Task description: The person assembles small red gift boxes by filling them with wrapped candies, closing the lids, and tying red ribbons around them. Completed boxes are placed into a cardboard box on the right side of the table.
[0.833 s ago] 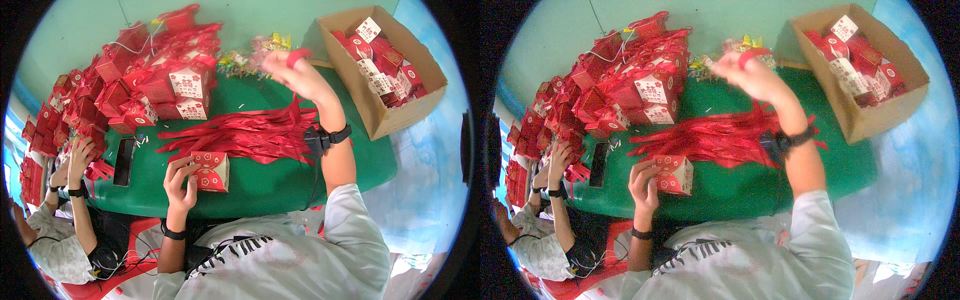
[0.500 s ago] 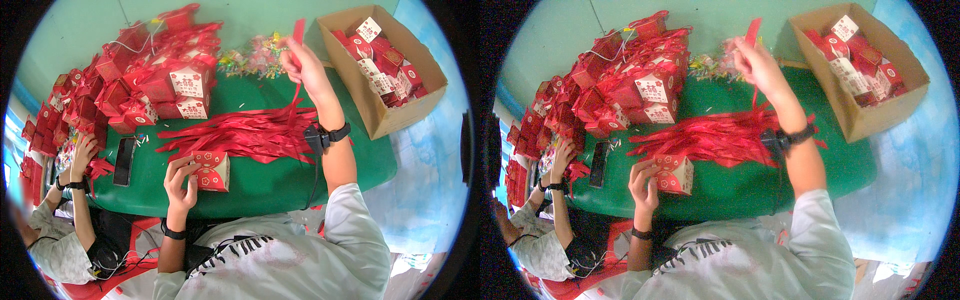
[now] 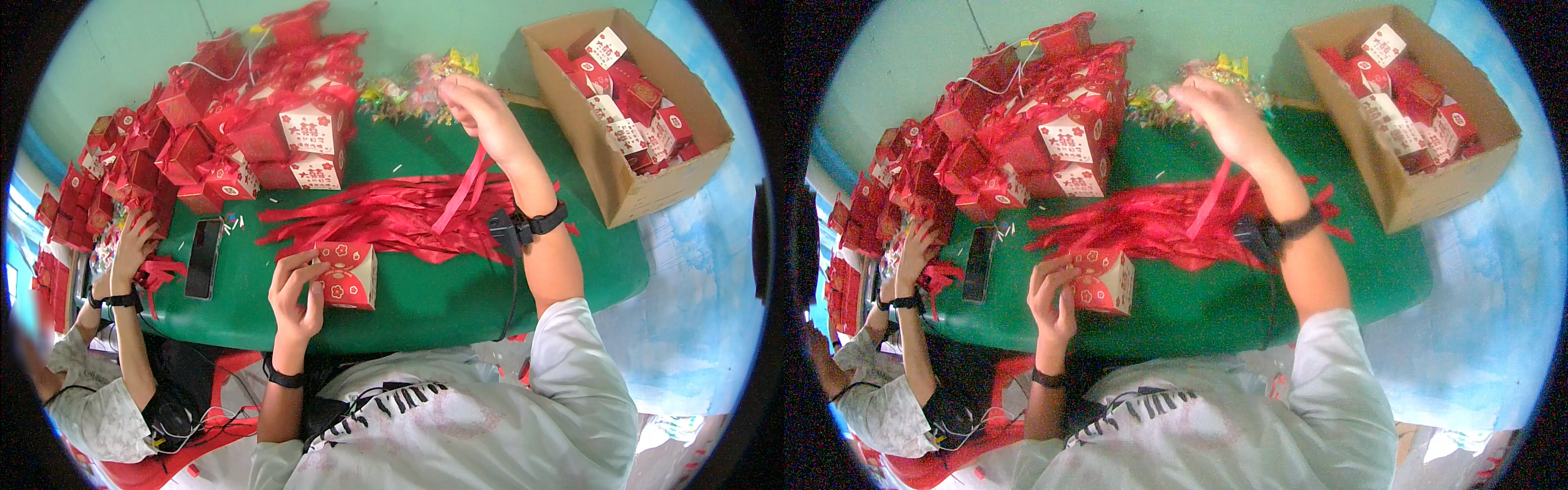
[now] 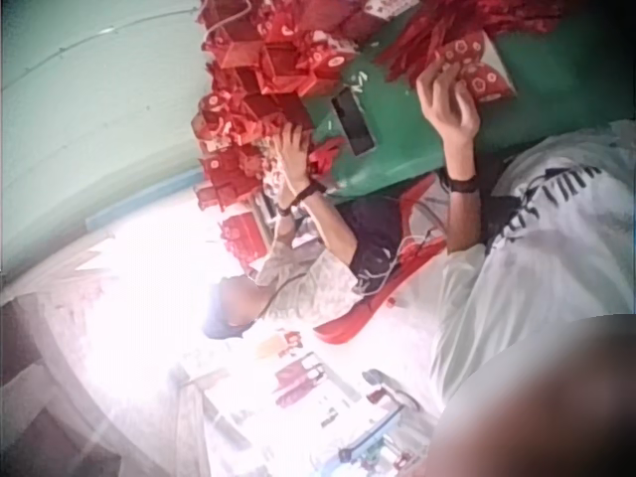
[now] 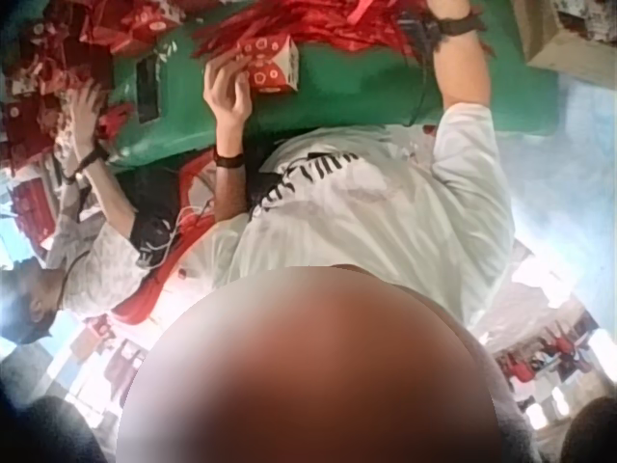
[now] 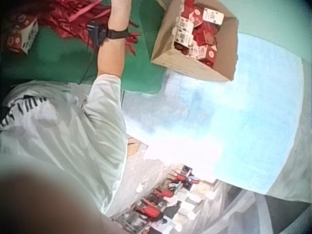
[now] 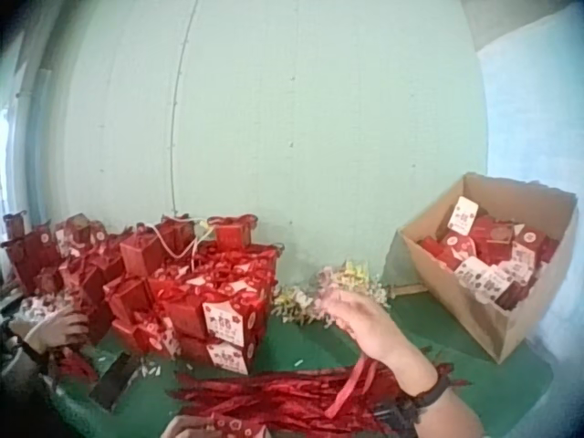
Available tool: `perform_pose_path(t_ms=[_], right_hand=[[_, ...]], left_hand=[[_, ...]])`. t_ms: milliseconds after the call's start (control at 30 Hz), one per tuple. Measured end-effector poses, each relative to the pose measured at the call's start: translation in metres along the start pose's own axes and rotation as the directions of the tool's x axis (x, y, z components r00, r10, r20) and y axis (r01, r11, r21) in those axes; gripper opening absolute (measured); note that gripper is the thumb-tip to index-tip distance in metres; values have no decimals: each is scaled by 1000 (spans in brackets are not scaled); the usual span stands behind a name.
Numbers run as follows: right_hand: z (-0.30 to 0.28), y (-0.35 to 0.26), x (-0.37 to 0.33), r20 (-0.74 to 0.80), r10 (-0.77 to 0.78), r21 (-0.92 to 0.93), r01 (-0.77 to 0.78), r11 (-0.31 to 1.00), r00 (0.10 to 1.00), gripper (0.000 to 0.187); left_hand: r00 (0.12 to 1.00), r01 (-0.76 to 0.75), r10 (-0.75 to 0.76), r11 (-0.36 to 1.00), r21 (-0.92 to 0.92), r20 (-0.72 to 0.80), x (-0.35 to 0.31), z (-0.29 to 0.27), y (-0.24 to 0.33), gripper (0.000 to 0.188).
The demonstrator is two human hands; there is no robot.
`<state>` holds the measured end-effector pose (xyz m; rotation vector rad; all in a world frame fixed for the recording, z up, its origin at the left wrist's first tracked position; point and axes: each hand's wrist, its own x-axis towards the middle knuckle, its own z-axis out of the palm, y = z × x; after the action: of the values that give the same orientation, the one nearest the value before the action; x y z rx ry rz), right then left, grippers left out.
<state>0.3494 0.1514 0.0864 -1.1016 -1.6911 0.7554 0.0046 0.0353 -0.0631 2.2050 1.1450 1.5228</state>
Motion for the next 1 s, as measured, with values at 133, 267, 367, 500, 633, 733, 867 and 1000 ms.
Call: perform_pose_path(t_ms=[133,267,367,500,633,733,867,1000], right_hand=[[20,-8,-6,-16,46,243,-41,969,999,25],[34,7,-8,57,-68,210,55,976,996,29],[49,15,-9,135,-110,69,102,992,985,32],[71,27,-11,317,-323,-82,365,927,892,29],[80,29,-22,643,-17,-253,233,939,766,32],[85,7,-22,648,36,-259,176,950,761,31],[88,22,-26,541,-289,-177,443,879,790,30],[97,18,-33,531,-321,-267,514,815,784,21]], left_hand=[[1000,-8,8,1000,-25,8,-1,-2,-1,25],[999,12,-12,1000,-21,36,3,-1,1,27],[999,12,-12,1000,1,47,-1,-2,-4,42],[989,-28,-2,979,204,145,15,-12,37,74],[977,-28,-65,902,432,201,23,-3,75,87],[983,6,-91,884,467,160,20,0,71,89],[982,-8,-67,921,391,177,19,-20,65,83],[970,-51,-39,933,357,240,19,-41,61,81]])
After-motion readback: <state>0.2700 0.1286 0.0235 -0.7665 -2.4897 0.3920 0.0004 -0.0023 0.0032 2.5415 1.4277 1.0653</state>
